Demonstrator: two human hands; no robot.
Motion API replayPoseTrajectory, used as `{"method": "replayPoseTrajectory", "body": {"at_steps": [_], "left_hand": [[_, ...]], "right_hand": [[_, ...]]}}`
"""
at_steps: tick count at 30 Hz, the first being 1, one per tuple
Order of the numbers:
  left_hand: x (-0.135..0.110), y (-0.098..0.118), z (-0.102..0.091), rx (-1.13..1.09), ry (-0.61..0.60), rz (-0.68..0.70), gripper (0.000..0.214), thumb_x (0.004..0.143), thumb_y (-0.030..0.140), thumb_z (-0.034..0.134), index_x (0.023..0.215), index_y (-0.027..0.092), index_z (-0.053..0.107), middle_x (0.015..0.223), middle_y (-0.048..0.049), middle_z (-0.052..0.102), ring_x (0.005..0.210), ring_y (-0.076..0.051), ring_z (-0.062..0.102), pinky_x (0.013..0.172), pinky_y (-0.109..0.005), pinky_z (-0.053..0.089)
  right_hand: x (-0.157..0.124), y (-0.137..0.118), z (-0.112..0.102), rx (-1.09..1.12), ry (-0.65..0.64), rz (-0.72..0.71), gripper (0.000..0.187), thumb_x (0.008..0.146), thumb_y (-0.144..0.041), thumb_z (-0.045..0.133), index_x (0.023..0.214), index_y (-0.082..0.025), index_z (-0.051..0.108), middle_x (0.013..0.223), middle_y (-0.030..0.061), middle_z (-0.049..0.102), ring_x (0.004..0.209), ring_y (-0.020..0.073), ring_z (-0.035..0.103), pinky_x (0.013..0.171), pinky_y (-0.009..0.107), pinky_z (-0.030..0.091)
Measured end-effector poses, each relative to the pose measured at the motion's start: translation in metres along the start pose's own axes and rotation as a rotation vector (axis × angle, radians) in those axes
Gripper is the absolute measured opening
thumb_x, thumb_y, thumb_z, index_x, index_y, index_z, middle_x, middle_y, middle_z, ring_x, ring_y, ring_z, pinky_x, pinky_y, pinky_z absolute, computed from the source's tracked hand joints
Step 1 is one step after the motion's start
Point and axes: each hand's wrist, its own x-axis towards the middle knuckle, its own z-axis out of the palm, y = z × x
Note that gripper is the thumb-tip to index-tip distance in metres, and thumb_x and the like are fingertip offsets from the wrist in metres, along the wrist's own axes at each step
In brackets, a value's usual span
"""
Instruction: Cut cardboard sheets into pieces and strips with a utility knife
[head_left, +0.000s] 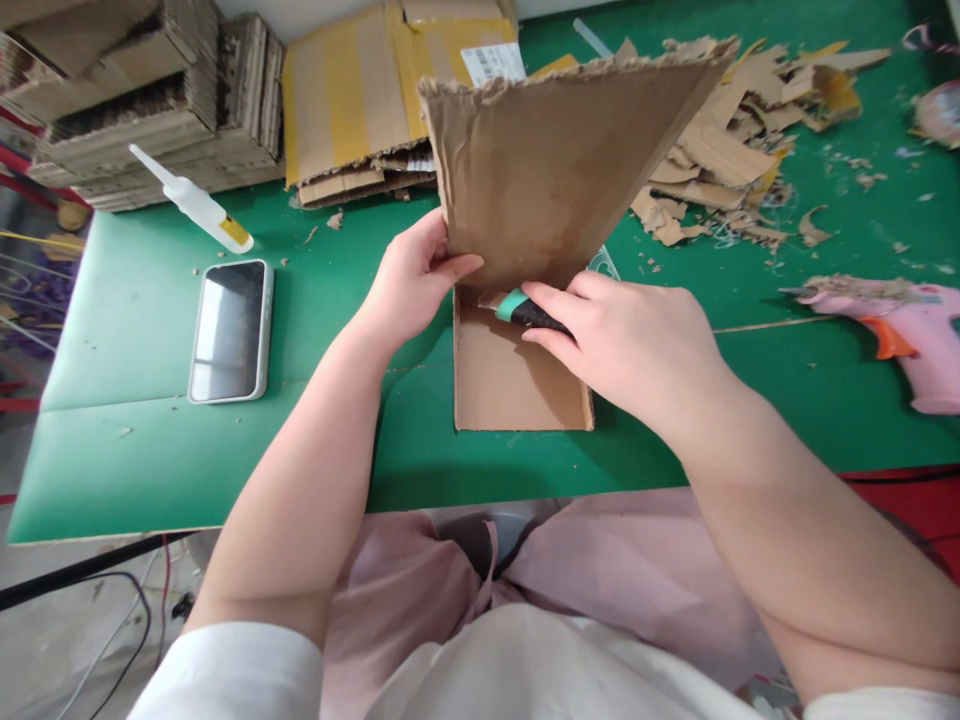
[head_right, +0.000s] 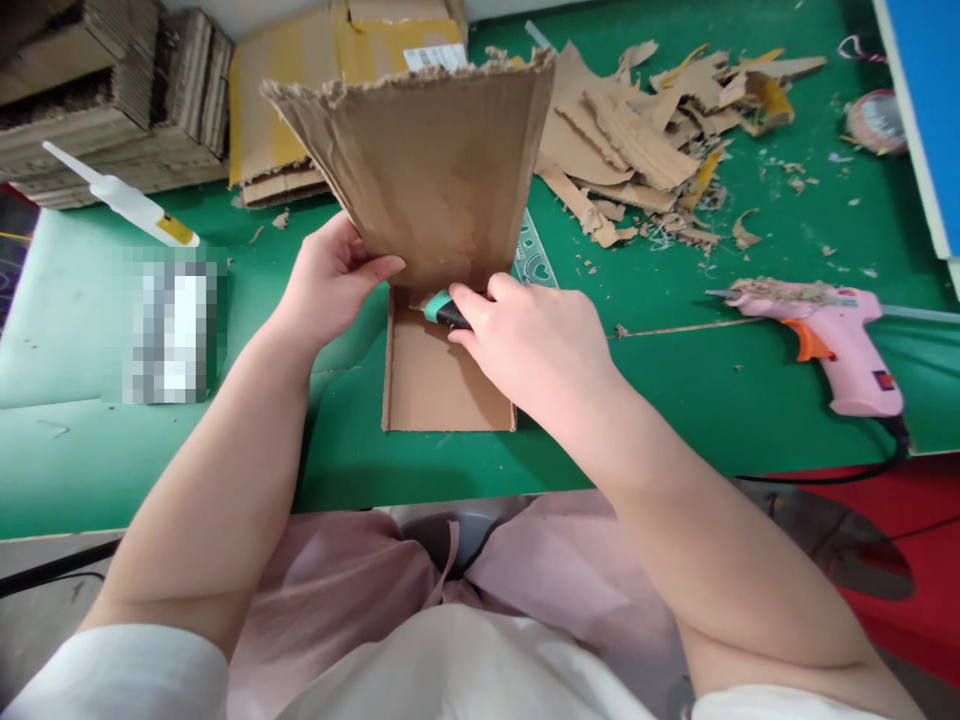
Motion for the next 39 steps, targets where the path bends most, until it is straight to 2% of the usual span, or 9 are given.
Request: {"method": "replayPoseTrajectory", "body": {"at_steps": [5,7,11,19,27,31,34,37,39], "left_hand": [[0.001,-0.007,0.0,0.03,0.201,-0.005,0.027,0.077,0.016,0.059,0.103,0.022,0.055,0.098,-0.0006,0.06,0.12,-0.03,0.053,0.09,-0.052,0.049],[0.001,-0.01,-0.001,0.021,0.226,-0.006,0.029,0.076,0.015,0.06,0.103,0.022,0.055,0.098,-0.0006,0.06,0.121,-0.03,0.053,0.09,-0.051,0.05],[0.001,-0.011,-0.002,-0.068,0.167,-0.039,0.03,0.073,0.015,0.063,0.101,0.022,0.057,0.093,0.0002,0.061,0.117,-0.03,0.056,0.089,-0.052,0.05],[0.0,-0.006,0.0,0.04,0.152,-0.006,0.025,0.073,0.02,0.064,0.098,0.021,0.059,0.095,0.0016,0.063,0.109,-0.027,0.061,0.086,-0.05,0.052],[-0.004,0.028,0.006,-0.129,0.089,-0.046,0.024,0.065,0.007,0.069,0.083,0.022,0.062,0.09,0.0029,0.067,0.104,-0.026,0.064,0.085,-0.044,0.056],[-0.016,0.06,-0.014,-0.179,0.331,0.075,0.021,0.071,0.02,0.07,0.089,0.024,0.06,0.091,0.0015,0.069,0.098,-0.023,0.067,0.077,-0.035,0.058],[-0.051,0.071,-0.033,-0.269,0.593,0.048,0.023,0.073,0.03,0.07,0.091,0.023,0.057,0.095,-0.0005,0.069,0.095,-0.02,0.067,0.066,-0.024,0.057],[-0.099,0.062,-0.035,-0.367,0.747,-0.118,0.027,0.071,0.031,0.07,0.092,0.023,0.055,0.098,-0.0023,0.068,0.091,-0.019,0.067,0.055,-0.019,0.054],[-0.126,0.052,-0.024,-0.431,0.769,-0.241,0.03,0.07,0.026,0.069,0.095,0.023,0.051,0.099,-0.0037,0.067,0.09,-0.019,0.067,0.053,-0.019,0.055]], "right_hand": [[0.0,0.0,-0.001,0.01,0.013,0.001,0.045,0.092,-0.045,0.036,0.13,-0.026,0.052,0.094,0.008,0.064,0.067,0.0159,0.057,0.05,0.028,0.016],[0.0,0.0,0.0,0.013,0.013,0.004,0.045,0.092,-0.045,0.036,0.129,-0.025,0.052,0.094,0.0083,0.064,0.067,0.0159,0.057,0.051,0.028,0.017],[0.0,-0.001,0.0,0.021,0.013,0.015,0.045,0.092,-0.046,0.035,0.13,-0.026,0.052,0.095,0.0083,0.064,0.067,0.0157,0.056,0.052,0.028,0.019],[-0.002,-0.004,0.002,0.025,0.041,0.062,0.044,0.091,-0.044,0.038,0.129,-0.028,0.053,0.096,0.0081,0.064,0.065,0.0157,0.056,0.051,0.028,0.02],[0.002,-0.005,-0.009,0.024,0.033,0.077,0.043,0.09,-0.044,0.04,0.128,-0.029,0.055,0.1,0.0065,0.066,0.066,0.016,0.057,0.049,0.028,0.021],[-0.014,0.001,-0.034,0.098,0.201,0.021,0.045,0.089,-0.046,0.042,0.128,-0.028,0.055,0.099,0.0066,0.066,0.07,0.018,0.059,0.052,0.027,0.031],[-0.034,0.007,-0.045,0.281,0.314,0.042,0.042,0.087,-0.048,0.044,0.121,-0.028,0.059,0.1,0.007,0.066,0.08,0.0219,0.061,0.062,0.031,0.041],[-0.047,0.008,-0.034,0.446,0.314,0.32,0.043,0.076,-0.058,0.054,0.1,-0.023,0.062,0.085,0.0077,0.065,0.075,0.0255,0.06,0.063,0.035,0.043],[-0.05,0.003,-0.018,0.52,0.206,0.509,0.042,0.071,-0.06,0.058,0.089,-0.022,0.057,0.073,0.0066,0.063,0.066,0.025,0.057,0.058,0.034,0.041]]}}
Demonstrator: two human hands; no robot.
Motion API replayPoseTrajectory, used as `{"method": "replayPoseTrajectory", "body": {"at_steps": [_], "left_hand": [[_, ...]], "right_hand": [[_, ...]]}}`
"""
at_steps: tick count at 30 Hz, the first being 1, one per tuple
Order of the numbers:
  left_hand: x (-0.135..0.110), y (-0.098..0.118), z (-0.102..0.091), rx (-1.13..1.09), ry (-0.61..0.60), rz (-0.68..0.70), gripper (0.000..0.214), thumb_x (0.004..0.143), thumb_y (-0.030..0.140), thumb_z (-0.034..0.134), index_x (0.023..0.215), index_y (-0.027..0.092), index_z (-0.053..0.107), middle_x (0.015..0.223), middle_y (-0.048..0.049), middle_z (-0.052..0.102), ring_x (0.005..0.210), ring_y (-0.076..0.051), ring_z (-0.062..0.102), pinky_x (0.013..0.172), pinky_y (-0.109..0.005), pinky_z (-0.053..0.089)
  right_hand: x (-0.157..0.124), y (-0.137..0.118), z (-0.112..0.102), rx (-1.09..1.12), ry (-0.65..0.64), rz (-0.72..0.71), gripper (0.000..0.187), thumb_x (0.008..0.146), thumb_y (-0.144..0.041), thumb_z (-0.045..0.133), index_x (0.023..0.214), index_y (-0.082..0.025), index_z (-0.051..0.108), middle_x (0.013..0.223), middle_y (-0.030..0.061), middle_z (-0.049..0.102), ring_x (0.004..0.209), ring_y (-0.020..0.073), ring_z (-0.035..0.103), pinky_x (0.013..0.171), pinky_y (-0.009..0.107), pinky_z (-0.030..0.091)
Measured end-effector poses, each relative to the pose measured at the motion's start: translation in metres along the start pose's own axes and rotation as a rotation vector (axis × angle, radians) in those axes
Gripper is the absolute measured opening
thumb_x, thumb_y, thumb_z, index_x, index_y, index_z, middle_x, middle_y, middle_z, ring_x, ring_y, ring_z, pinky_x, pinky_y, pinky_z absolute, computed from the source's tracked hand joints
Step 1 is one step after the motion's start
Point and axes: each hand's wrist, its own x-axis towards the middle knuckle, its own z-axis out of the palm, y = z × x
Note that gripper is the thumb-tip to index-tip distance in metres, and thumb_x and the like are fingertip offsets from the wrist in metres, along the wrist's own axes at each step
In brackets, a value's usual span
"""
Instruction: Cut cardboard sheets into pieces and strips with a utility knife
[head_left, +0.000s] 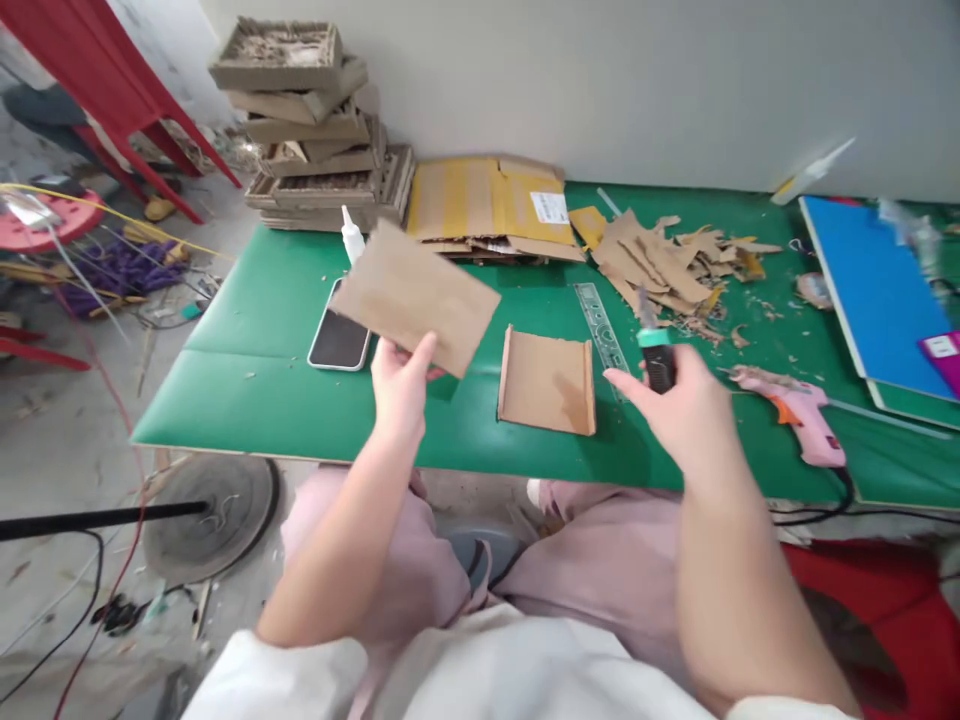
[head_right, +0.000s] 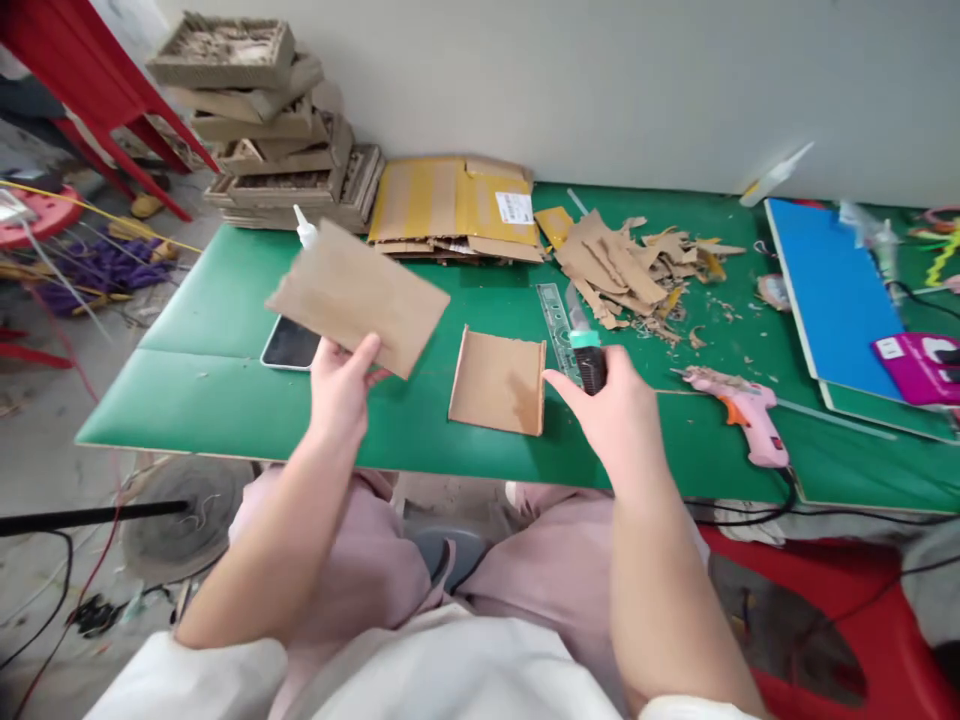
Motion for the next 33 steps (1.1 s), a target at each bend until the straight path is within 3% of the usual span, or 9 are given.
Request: {"method": "replayPoseTrajectory", "body": {"at_steps": [5,9,11,15,17,20,27,29,33], "left_hand": [[-0.043,-0.023,-0.008,0.021,-0.012,-0.195,0.045,0.071,0.018,0.067,0.106,0.026,0.041,0.099,-0.0019,0.063,0.084,-0.013,0.068,0.069,-0.023,0.058],[-0.066,-0.014,-0.026,0.286,-0.375,-0.386,0.018,0.078,0.031,0.062,0.092,0.022,0.057,0.074,-0.0001,0.065,0.064,-0.013,0.067,0.059,-0.023,0.055],[-0.065,-0.006,-0.038,0.517,-0.535,-0.23,0.019,0.081,0.038,0.058,0.077,0.021,0.063,0.07,-0.0029,0.067,0.067,-0.016,0.066,0.064,-0.027,0.056],[-0.033,0.002,-0.046,0.956,-0.416,0.383,0.02,0.085,0.029,0.053,0.099,0.024,0.066,0.109,-0.0085,0.067,0.107,-0.025,0.06,0.096,-0.04,0.046],[-0.016,-0.002,-0.039,1.168,-0.438,0.511,0.031,0.081,0.029,0.06,0.111,0.021,0.064,0.132,-0.0139,0.054,0.131,-0.033,0.041,0.108,-0.051,0.031],[-0.016,-0.012,-0.026,1.37,-0.512,0.571,0.043,0.083,0.038,0.059,0.123,0.02,0.058,0.14,-0.0173,0.045,0.135,-0.037,0.033,0.108,-0.054,0.028],[-0.077,-0.012,-0.007,1.442,-0.503,0.537,0.046,0.088,0.045,0.048,0.123,0.018,0.057,0.131,-0.0195,0.054,0.118,-0.04,0.05,0.086,-0.053,0.046],[-0.063,-0.001,-0.003,1.36,-0.51,0.472,0.046,0.087,0.044,0.05,0.123,0.016,0.057,0.118,-0.0184,0.063,0.11,-0.036,0.057,0.088,-0.05,0.047],[0.002,0.016,0.015,1.018,-0.471,0.412,0.052,0.081,0.036,0.061,0.128,0.017,0.052,0.124,-0.014,0.061,0.115,-0.029,0.056,0.095,-0.042,0.046]], "right_hand": [[-0.011,-0.001,0.035,-0.066,-0.189,0.079,0.03,0.076,-0.048,0.053,0.09,-0.021,0.05,0.081,0.011,0.064,0.07,0.025,0.058,0.059,0.032,0.041],[-0.014,-0.006,0.04,-0.164,-0.163,-0.01,0.025,0.079,-0.035,0.045,0.097,-0.019,0.051,0.086,0.015,0.066,0.067,0.0246,0.058,0.054,0.031,0.036],[-0.013,-0.005,0.038,-0.207,-0.097,-0.049,0.027,0.081,-0.033,0.041,0.101,-0.018,0.051,0.084,0.0155,0.066,0.063,0.0244,0.056,0.052,0.031,0.033],[-0.007,-0.002,0.028,-0.266,0.052,-0.117,0.029,0.082,-0.031,0.038,0.101,-0.015,0.053,0.083,0.016,0.065,0.069,0.0256,0.056,0.054,0.031,0.032],[-0.003,-0.001,0.019,-0.297,0.105,-0.127,0.03,0.081,-0.03,0.038,0.101,-0.014,0.054,0.087,0.0167,0.064,0.074,0.0267,0.057,0.057,0.032,0.034],[0.002,-0.001,0.004,-0.331,0.165,-0.137,0.034,0.081,-0.03,0.039,0.106,-0.012,0.054,0.096,0.0181,0.062,0.081,0.0287,0.058,0.059,0.034,0.036],[0.023,-0.019,-0.027,-0.314,0.142,-0.401,0.034,0.082,-0.027,0.044,0.113,-0.016,0.052,0.113,0.0162,0.056,0.095,0.0273,0.056,0.068,0.035,0.04],[0.027,-0.03,-0.031,-0.322,0.111,-0.48,0.032,0.081,-0.026,0.045,0.111,-0.016,0.052,0.111,0.0142,0.058,0.095,0.026,0.056,0.068,0.034,0.04],[0.029,-0.049,-0.031,-0.319,0.079,-0.658,0.028,0.079,-0.021,0.048,0.106,-0.016,0.054,0.106,0.0108,0.061,0.089,0.0232,0.058,0.062,0.03,0.039]]}}
